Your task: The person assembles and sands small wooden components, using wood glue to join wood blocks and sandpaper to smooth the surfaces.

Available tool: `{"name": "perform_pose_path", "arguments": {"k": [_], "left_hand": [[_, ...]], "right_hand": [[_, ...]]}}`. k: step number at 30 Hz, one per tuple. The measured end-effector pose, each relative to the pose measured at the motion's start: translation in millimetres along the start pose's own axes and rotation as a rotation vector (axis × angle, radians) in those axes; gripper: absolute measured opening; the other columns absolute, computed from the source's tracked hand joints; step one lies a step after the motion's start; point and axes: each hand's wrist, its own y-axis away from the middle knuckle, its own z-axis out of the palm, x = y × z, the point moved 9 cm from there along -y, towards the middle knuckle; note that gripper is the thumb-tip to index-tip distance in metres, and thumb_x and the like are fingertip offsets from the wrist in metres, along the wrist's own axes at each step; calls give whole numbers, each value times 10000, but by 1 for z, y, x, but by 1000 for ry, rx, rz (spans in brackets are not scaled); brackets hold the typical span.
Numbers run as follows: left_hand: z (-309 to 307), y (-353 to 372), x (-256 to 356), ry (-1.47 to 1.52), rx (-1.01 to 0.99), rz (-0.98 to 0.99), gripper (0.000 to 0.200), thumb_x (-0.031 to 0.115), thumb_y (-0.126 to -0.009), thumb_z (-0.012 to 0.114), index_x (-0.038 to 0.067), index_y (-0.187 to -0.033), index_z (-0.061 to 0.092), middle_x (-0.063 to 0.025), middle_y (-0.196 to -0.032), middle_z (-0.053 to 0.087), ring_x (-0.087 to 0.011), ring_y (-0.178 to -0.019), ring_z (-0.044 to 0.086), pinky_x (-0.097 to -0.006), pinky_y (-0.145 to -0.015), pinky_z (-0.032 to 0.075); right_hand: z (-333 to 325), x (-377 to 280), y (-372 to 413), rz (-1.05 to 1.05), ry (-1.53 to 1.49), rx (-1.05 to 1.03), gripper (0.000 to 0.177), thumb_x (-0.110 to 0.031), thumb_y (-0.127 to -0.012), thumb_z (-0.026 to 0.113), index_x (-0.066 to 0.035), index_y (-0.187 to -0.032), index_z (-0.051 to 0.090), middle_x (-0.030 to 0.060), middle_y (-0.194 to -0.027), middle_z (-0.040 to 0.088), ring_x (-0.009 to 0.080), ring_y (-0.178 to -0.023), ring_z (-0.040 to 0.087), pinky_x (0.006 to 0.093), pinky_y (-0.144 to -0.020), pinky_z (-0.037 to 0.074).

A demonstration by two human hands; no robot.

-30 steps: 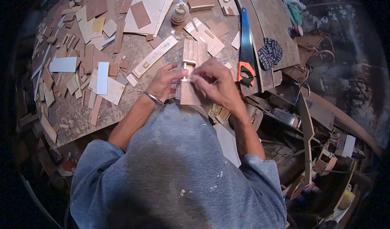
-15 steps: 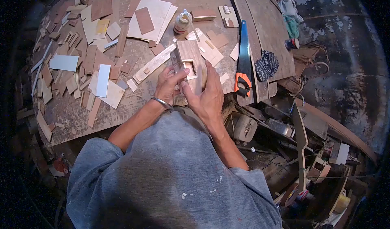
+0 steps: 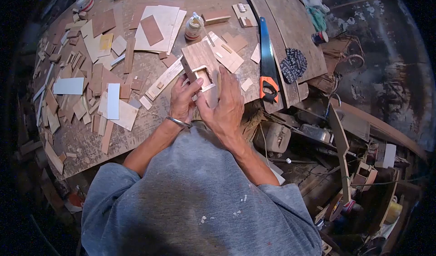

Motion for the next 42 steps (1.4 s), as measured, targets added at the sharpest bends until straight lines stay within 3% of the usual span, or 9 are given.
{"name": "perform_pose_path", "arguments": {"k": [5, 9, 16, 19, 22, 31, 34, 37, 42], "left_hand": [[20, 8, 21, 148, -116, 193, 575, 3, -887, 709, 10, -1398, 445, -127, -1228, 625, -202, -1089, 642, -345, -927, 549], [32, 17, 38, 153, -162, 348, 550, 6, -911, 685, 13, -1406, 446, -105, -1242, 624, -174, -1087, 638, -312, -917, 545], [36, 15, 22, 226, -156, 142, 462, 105, -957, 682, 28, -1365, 481, -83, -1193, 638, -155, -1033, 661, -290, -853, 570], [37, 18, 20, 243, -132, 112, 442, 113, -960, 683, 31, -1349, 489, -79, -1168, 645, -158, -1016, 668, -287, -840, 575], [36, 20, 18, 243, -114, 95, 440, 117, -957, 691, 35, -1341, 493, -79, -1159, 646, -161, -1013, 667, -297, -843, 575], [31, 19, 10, 213, -79, 31, 471, 146, -937, 727, 44, -1335, 497, -79, -1164, 641, -161, -986, 658, -297, -814, 564], [31, 18, 11, 189, -77, 6, 495, 152, -928, 737, 43, -1342, 490, -82, -1165, 642, -164, -995, 661, -314, -796, 581], [28, 19, 12, 145, -85, -7, 523, 159, -920, 742, 43, -1356, 478, -95, -1172, 645, -177, -1000, 676, -339, -771, 608], [28, 17, 18, 96, -123, 53, 561, 161, -916, 738, 47, -1384, 449, -124, -1183, 652, -211, -1007, 703, -361, -756, 633]], "right_hand": [[-9, -9, 3, -109, 11, 68, 819, -229, -750, 778, 85, -1431, 450, 299, -1337, 568, 472, -1215, 560, 528, -1019, 420], [-19, -13, 9, -118, -28, 151, 815, -240, -718, 806, 59, -1405, 487, 268, -1354, 563, 413, -1230, 565, 483, -1023, 387], [-33, -32, 18, -348, 122, 273, 423, -211, -725, 851, -73, -1102, 718, 202, -1298, 604, 330, -1179, 599, 485, -995, 373], [-33, -35, 17, -362, 119, 249, 333, -163, -744, 835, -85, -1053, 737, 181, -1270, 619, 328, -1159, 614, 500, -1000, 371], [-33, -40, 18, -431, 174, 213, 358, -133, -726, 834, -47, -1058, 732, 202, -1250, 615, 342, -1137, 604, 475, -959, 414], [-33, -38, 17, -448, 191, 149, 289, -111, -758, 803, -66, -1033, 725, 121, -1131, 667, 301, -1098, 629, 490, -1020, 370], [-42, -35, 8, -359, 82, 131, 322, -126, -749, 789, -42, -1050, 712, 124, -1125, 677, 295, -1080, 640, 491, -1018, 379], [-43, 8, -4, -148, -311, 88, 314, -101, -750, 757, -34, -1054, 723, 133, -1143, 673, 314, -1097, 628, 462, -994, 415], [-55, -7, 0, -362, -113, 36, 384, -81, -719, 759, -55, -1101, 738, 174, -1239, 619, 344, -1159, 571, 451, -997, 421]]}}
